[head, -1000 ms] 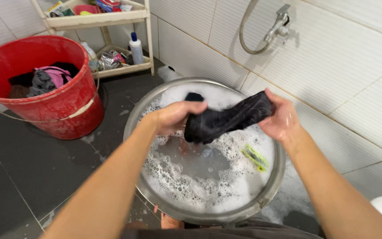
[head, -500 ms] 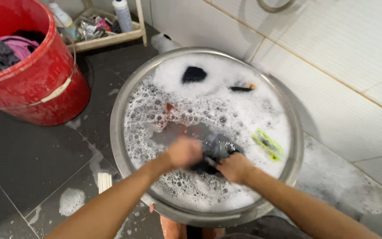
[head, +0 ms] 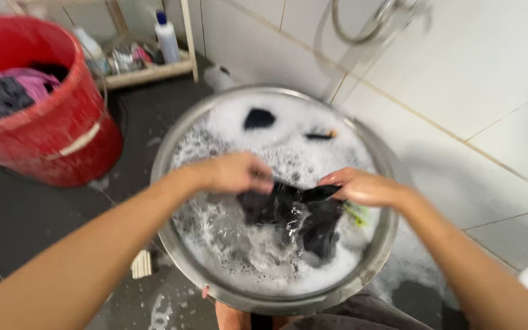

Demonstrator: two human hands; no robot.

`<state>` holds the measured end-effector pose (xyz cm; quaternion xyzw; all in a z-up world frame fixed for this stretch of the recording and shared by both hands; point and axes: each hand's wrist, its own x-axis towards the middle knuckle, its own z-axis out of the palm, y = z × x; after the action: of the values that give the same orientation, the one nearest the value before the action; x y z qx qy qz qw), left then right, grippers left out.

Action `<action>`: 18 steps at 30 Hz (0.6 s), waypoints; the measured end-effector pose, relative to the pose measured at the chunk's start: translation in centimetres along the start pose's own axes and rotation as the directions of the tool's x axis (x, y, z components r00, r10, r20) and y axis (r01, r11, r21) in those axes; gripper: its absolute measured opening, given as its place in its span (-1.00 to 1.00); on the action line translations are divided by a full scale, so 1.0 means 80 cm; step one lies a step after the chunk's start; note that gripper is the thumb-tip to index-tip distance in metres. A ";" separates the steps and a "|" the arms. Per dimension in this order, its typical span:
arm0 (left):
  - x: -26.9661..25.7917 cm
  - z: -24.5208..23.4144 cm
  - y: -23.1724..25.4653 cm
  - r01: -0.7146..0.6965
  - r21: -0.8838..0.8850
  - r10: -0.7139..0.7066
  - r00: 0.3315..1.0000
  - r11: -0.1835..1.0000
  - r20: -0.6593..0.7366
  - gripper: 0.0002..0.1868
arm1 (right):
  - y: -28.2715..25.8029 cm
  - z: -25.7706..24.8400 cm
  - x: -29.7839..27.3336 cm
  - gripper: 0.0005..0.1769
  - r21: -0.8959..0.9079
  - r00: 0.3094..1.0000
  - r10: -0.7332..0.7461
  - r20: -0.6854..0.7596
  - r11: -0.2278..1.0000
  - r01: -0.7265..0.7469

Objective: The person hand-washes clothes in a metal basin filled with soapy water. They scrub a grey garment with a green sponge, rinse it, and place it into a red bucket. They then wash a black garment by hand, scrubbing and wringing it before placing it in the bucket as well.

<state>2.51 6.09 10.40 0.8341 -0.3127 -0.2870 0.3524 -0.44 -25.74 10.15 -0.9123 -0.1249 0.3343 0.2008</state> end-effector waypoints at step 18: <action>-0.048 -0.123 0.117 0.105 0.171 -0.049 0.951 0.980 -0.305 -0.67 | -0.073 -0.125 -0.084 -0.49 0.840 0.888 -0.142 -0.438 0.287 0.460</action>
<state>3.95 7.74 24.35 0.9086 -0.2481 -0.1410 0.3051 0.59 -25.83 23.46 -0.6302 -0.0553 0.1682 0.7560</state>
